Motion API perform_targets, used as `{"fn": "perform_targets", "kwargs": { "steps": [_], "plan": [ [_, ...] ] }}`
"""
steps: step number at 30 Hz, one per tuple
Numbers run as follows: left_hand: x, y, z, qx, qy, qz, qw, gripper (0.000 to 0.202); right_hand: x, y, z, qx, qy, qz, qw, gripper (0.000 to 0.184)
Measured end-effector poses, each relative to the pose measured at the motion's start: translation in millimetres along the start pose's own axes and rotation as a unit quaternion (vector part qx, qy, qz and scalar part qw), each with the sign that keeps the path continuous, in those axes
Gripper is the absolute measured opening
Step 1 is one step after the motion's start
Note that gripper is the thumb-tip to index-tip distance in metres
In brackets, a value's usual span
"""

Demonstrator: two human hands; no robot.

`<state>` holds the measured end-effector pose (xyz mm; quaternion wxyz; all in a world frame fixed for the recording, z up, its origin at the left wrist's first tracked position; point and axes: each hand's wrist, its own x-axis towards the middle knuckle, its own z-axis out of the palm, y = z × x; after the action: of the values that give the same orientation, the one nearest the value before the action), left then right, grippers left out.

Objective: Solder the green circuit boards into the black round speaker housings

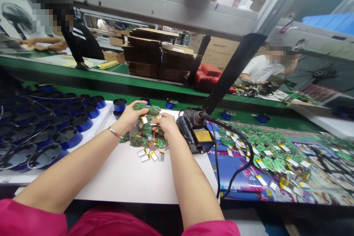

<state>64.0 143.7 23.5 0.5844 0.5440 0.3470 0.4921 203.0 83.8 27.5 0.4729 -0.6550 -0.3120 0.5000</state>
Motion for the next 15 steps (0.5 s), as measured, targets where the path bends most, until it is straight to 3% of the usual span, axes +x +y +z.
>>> {"fn": "perform_targets", "kwargs": {
  "steps": [4,8,15],
  "plan": [
    [-7.7,4.0,-5.9,0.083,-0.052,-0.079,0.992,0.065,1.8,1.7,-8.0,0.016,0.021,0.003,1.000,0.026],
    [-13.8,13.0,-7.1,0.157,-0.110,-0.106,0.976,0.093,1.1,6.1,-7.0,0.026,0.031,-0.019,0.999,0.025],
    [-8.8,13.8,-3.1,0.268,-0.156,-0.094,0.946,0.046,0.4,9.5,-1.5,-0.024,0.053,-0.150,0.987,0.027]
  ]
}}
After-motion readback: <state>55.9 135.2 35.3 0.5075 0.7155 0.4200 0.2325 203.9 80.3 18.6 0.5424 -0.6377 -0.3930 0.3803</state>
